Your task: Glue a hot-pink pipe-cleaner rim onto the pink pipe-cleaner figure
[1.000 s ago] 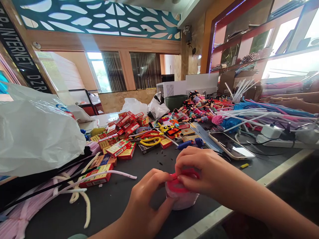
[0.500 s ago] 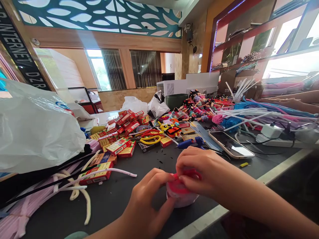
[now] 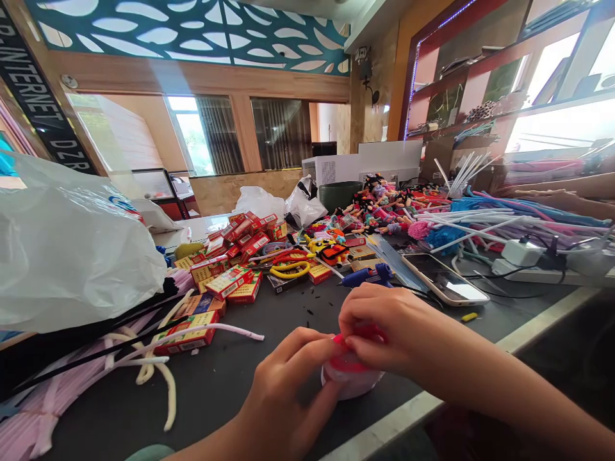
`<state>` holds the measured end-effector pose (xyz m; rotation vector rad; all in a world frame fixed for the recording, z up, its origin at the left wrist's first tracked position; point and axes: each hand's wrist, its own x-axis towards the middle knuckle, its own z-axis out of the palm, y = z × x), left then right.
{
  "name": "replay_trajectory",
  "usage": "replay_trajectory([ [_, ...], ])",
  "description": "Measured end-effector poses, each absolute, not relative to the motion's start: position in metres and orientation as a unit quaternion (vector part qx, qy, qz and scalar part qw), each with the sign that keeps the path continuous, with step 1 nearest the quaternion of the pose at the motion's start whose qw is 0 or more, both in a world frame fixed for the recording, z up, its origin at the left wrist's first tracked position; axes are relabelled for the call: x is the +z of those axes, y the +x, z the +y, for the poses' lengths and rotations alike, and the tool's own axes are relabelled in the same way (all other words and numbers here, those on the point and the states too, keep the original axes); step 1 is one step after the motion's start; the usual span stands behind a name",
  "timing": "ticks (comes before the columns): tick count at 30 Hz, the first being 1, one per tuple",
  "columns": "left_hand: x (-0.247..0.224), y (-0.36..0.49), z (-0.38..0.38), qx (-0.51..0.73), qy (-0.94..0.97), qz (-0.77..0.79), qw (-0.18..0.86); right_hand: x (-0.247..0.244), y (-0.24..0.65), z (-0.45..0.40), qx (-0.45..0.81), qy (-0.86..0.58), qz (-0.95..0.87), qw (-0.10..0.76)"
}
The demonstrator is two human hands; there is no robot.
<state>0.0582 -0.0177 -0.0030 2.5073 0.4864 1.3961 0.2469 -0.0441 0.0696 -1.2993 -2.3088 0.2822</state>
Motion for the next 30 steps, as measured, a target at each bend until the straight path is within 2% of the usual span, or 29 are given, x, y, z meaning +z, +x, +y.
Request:
replay_trajectory([
  [15, -0.007, 0.058, -0.020, 0.493, 0.843, 0.168, 0.136, 0.077, 0.244, -0.045, 0.131, -0.484, -0.836, 0.224],
  [30, 0.000, 0.059, -0.027, 0.487, 0.863, 0.121, 0.064, 0.078, 0.246, -0.056, 0.121, -0.477, -0.849, 0.194],
])
